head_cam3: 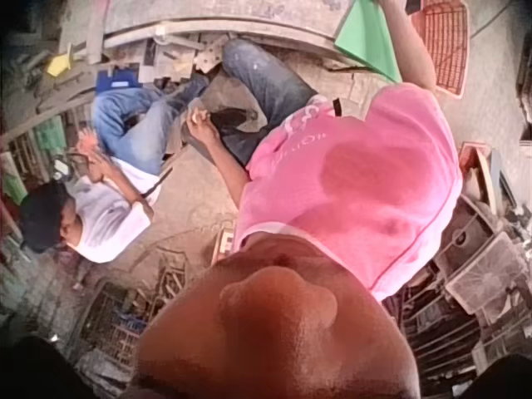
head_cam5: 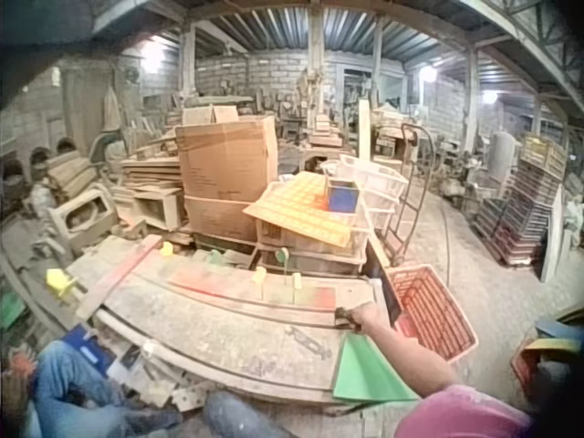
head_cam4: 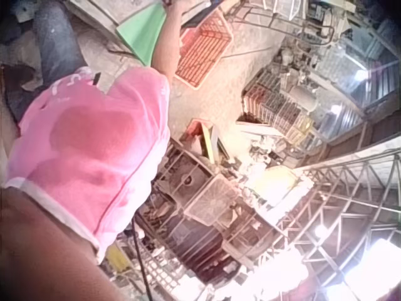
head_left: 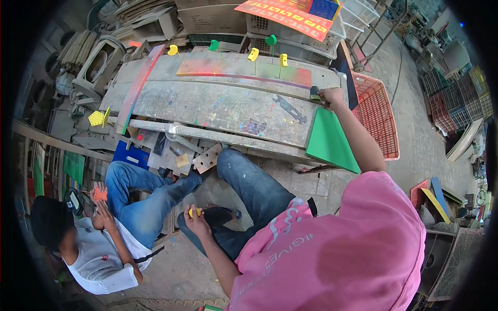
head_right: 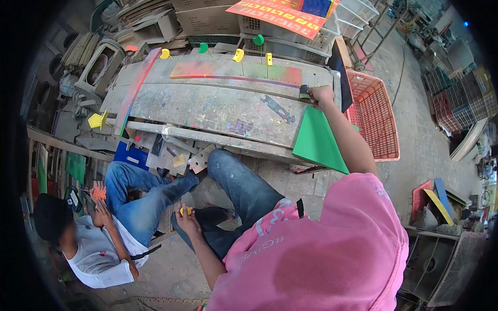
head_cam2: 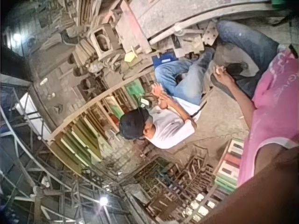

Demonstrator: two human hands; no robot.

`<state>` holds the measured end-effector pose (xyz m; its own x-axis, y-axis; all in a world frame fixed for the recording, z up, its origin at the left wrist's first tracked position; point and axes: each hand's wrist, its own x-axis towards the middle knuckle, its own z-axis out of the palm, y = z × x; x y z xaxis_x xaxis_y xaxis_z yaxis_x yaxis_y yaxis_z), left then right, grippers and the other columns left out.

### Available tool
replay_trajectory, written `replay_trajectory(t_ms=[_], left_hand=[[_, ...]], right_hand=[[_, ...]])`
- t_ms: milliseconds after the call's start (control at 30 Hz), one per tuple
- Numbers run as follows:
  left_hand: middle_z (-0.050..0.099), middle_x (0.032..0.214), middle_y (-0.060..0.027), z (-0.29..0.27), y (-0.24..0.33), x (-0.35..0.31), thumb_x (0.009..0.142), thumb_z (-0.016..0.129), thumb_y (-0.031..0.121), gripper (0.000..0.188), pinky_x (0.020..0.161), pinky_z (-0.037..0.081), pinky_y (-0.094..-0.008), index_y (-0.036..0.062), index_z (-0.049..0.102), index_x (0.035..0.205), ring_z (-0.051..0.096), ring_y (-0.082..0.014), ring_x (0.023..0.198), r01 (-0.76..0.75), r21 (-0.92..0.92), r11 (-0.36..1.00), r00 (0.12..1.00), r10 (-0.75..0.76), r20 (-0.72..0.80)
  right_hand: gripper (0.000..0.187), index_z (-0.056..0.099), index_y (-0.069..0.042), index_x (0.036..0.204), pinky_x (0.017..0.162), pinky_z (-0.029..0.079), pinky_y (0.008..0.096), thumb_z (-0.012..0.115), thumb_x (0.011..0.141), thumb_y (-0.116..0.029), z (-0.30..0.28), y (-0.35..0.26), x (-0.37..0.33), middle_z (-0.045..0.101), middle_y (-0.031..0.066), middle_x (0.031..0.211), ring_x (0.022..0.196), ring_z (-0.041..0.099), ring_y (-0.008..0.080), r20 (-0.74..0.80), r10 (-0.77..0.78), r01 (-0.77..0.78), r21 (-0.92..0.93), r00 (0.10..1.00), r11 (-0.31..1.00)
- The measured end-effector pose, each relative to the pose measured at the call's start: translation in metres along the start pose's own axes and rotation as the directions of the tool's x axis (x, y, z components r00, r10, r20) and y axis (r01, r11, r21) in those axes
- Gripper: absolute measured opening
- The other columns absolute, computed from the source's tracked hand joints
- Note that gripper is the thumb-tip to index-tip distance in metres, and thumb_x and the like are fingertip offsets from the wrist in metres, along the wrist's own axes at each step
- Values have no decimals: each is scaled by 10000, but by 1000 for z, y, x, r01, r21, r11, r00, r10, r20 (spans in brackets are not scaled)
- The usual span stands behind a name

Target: The person sands a small yellow wooden piece using a sanding block held in the right hand while supporting the piece with the left hand. The person rotates the piece to sand different edges and surfaces, then places it on a workbench.

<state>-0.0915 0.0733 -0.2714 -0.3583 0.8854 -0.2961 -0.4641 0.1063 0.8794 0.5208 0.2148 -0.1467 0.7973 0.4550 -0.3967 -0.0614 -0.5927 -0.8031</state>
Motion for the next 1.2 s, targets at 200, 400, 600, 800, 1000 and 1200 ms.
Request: replay_trajectory(t_ms=[200, 400, 600, 800, 1000, 1200], left_hand=[[608, 996, -94, 17, -5, 2, 919, 590, 78, 303, 628, 503, -245, 1, 483, 1192, 619, -155, 730, 22, 1, 1000, 999, -22, 47], [581, 1105, -127, 58, 38, -41, 924, 554, 38, 338, 705, 502, -279, 5, 466, 1249, 619, -196, 831, 150, -124, 981, 973, -124, 197], [583, 1123, -183, 153, 124, -91, 877, 577, -25, 390, 917, 494, -382, -7, 459, 1248, 626, -277, 991, -120, -128, 984, 864, 167, 474], [625, 1064, -185, 211, 180, -113, 800, 625, -118, 347, 902, 519, -403, -15, 513, 1112, 646, -299, 986, -205, -362, 910, 699, 395, 596], [632, 1045, -182, 216, 190, -132, 797, 641, -109, 333, 861, 546, -399, -10, 533, 1097, 653, -293, 973, -185, -485, 854, 640, 480, 600], [647, 1001, -185, 211, 195, -143, 785, 657, -108, 338, 837, 553, -388, -8, 528, 1081, 663, -300, 945, -245, -392, 887, 694, 443, 568]], right_hand=[[223, 660, -24, 714, 402, 432, 292, 745, 747, -228, -26, 13, 28, 620, 56, 646, 468, 543, 141, -19, -240, 216, -378, 971, 900], [257, 666, 0, 908, 418, 394, 264, 614, 857, -246, -51, -41, -53, 608, 24, 725, 488, 482, 96, 94, -359, 370, -327, 929, 870], [260, 612, 42, 1047, 674, 390, 255, 474, 970, -165, -34, -90, -246, 465, 7, 778, 731, 436, 94, 480, -489, 176, 559, 728, 810], [247, 568, 58, 1111, 717, 439, 295, 495, 959, -122, -19, -82, -338, 547, 98, 906, 828, 533, 184, 429, -853, 186, 850, 298, 492], [163, 559, 50, 1023, 654, 508, 355, 527, 938, -86, -7, -89, -379, 560, 165, 884, 732, 595, 230, 139, -990, 412, 903, -12, 121], [102, 542, 60, 969, 632, 529, 371, 551, 907, -21, -7, -93, -393, 579, 203, 867, 712, 619, 258, 113, -973, 377, 926, -203, 29]])
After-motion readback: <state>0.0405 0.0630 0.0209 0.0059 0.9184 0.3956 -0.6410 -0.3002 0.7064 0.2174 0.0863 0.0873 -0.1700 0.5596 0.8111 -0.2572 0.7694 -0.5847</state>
